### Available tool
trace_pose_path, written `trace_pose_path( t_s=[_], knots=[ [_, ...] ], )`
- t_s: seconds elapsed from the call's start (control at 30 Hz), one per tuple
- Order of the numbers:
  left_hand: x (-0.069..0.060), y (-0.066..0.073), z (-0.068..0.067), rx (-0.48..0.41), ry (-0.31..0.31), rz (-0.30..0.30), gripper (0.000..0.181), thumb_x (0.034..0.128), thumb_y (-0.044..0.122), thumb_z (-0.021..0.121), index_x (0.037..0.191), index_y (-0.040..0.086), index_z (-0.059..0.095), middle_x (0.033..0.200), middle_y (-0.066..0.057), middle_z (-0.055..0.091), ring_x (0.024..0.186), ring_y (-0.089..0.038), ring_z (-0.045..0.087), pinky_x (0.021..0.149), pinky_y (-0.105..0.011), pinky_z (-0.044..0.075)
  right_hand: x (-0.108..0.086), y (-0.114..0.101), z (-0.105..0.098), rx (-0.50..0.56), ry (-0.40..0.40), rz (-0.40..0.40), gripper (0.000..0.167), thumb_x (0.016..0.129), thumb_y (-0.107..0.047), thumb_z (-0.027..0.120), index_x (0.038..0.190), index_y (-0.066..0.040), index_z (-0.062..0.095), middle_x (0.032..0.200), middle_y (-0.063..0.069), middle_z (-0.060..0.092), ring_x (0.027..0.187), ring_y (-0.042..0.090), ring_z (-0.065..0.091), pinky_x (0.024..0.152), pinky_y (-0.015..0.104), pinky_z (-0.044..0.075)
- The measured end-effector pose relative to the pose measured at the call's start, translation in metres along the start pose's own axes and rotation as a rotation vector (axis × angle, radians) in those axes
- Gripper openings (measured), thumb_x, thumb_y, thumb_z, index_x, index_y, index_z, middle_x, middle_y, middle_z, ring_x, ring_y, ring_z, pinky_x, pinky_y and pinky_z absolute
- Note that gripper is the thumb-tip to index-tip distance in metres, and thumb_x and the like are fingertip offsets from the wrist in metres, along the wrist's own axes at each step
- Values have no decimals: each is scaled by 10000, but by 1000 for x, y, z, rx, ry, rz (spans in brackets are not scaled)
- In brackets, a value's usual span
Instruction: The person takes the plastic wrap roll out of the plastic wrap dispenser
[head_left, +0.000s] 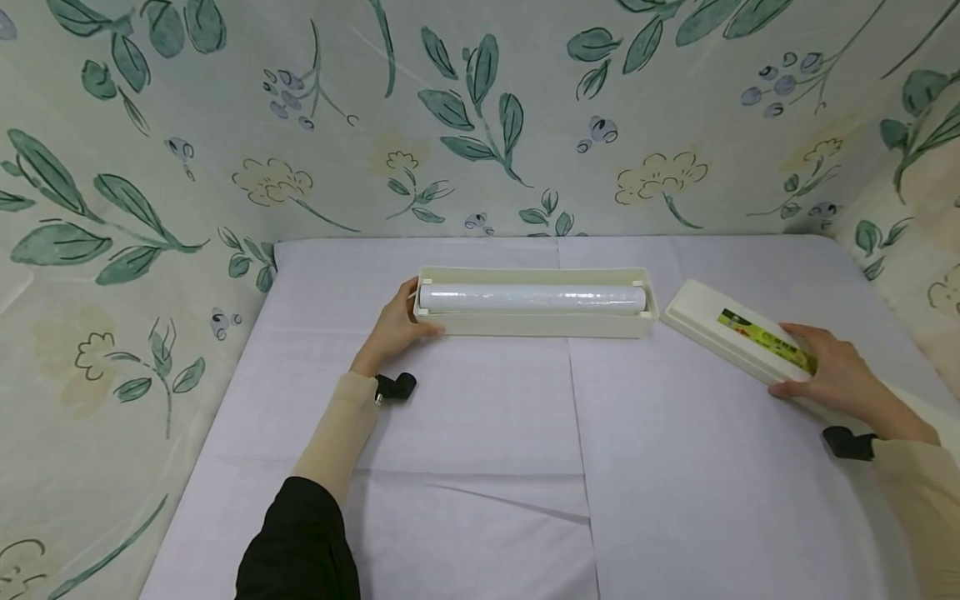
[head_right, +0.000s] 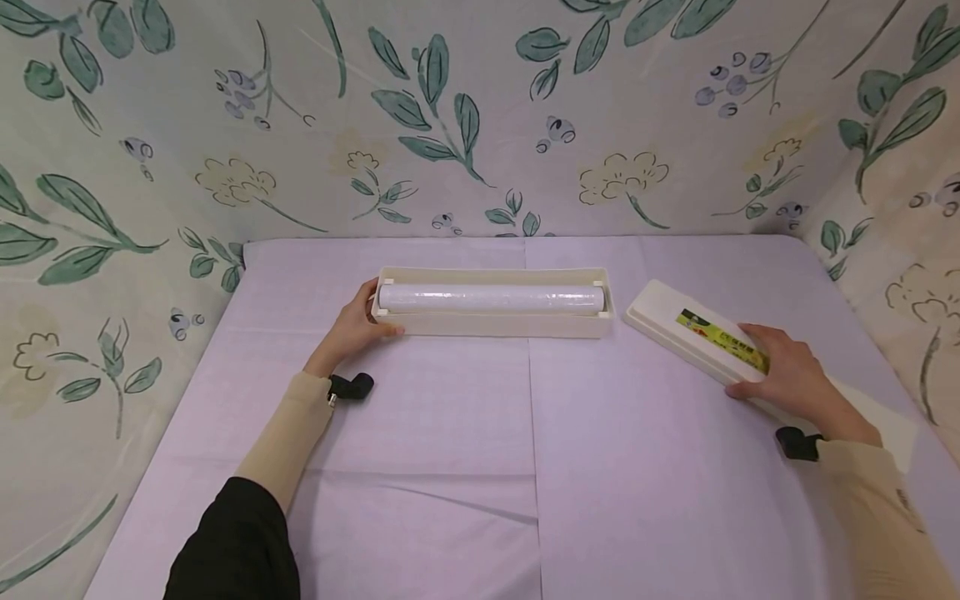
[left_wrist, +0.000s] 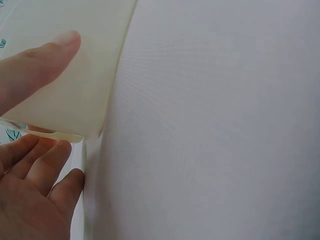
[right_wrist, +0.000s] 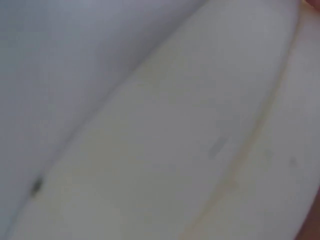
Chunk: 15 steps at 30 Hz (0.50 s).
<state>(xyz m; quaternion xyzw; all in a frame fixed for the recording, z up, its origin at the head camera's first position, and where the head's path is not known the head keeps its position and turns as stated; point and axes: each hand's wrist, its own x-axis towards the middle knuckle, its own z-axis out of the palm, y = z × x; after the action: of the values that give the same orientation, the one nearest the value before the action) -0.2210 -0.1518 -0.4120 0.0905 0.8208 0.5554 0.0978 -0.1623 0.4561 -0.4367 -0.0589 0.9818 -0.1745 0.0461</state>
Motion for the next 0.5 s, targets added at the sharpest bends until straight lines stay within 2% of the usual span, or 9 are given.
trace_pose_path(
  t_s=[0.23, 0.5],
  knots=[
    [0, 0, -1, 3, 1, -5, 941, 771, -43, 767, 1486, -34, 156, 1486, -238, 305, 1297, -355, 403, 1034, -436, 365, 2, 0, -3, 5, -30, -17, 1126, 705, -348, 844, 1461, 103, 142, 1343, 435, 234, 1128, 605, 257, 830, 694, 250],
    [1, 0, 0, 4, 0, -17, 949, 772, -37, 770, 1490, -30, 149, 1482, -240, 313, 1300, -352, 402, 1044, -429, 355, 9, -18, -17, 90, 24, -43, 946, 824, -305, 759, 1465, 88, 185, 1402, 431, 193, 1219, 628, 193, 888, 753, 203]
  ],
)
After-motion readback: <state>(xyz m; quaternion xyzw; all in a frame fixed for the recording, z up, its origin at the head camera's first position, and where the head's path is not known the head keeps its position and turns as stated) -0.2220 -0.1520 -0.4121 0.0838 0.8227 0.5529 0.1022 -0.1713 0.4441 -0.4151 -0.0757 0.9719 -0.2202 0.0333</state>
